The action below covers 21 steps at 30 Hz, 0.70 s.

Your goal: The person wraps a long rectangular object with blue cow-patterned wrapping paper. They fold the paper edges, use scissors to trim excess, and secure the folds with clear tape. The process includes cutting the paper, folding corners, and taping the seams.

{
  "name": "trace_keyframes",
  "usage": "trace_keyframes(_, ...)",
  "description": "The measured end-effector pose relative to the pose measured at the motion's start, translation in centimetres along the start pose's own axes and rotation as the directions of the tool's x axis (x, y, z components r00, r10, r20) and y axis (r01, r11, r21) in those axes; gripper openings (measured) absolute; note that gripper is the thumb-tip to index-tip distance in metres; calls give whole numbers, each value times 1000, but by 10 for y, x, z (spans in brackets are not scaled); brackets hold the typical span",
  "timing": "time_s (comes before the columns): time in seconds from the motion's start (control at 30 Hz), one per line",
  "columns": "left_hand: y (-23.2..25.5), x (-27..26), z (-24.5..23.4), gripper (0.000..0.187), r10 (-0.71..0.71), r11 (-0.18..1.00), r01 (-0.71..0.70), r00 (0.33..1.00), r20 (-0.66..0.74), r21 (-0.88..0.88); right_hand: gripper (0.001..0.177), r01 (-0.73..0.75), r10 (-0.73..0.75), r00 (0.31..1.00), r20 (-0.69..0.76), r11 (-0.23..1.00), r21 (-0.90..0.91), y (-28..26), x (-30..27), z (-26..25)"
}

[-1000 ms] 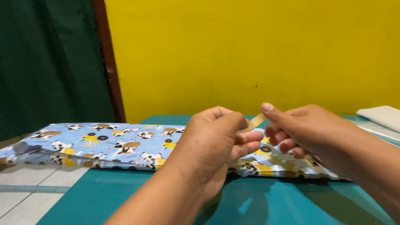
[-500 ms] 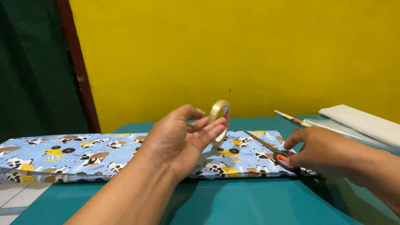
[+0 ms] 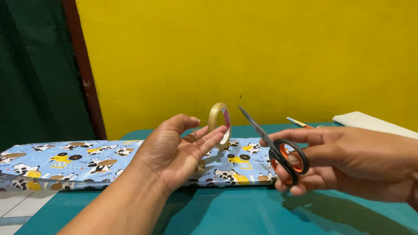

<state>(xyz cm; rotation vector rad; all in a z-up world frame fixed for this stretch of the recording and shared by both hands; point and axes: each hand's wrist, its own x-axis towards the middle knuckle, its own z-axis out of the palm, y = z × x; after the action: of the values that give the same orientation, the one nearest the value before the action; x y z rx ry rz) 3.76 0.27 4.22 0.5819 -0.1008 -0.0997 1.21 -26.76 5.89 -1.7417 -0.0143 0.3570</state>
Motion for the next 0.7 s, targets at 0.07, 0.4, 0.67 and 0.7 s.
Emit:
trace_keyframes(0.07,1,-1,-2,31,-7,1000,7,999,32,9,47,58,-74,981,177,994,97,7,3,-3)
trace_keyframes(0.4,-2,4,-11,23,-46,996,39,995,89,75,53,119,-153,848,508,988,99,17,10,-6)
trace_keyframes(0.67,-8,6,-12,27,-97,990,86,990,99,113,54,148,-211,836,506,976,161,11,14,1)
trace_keyframes(0.7,-8,6,-13,28,-101,989,89,990,96,122,54,144,-207,839,504,976,162,11,15,1)
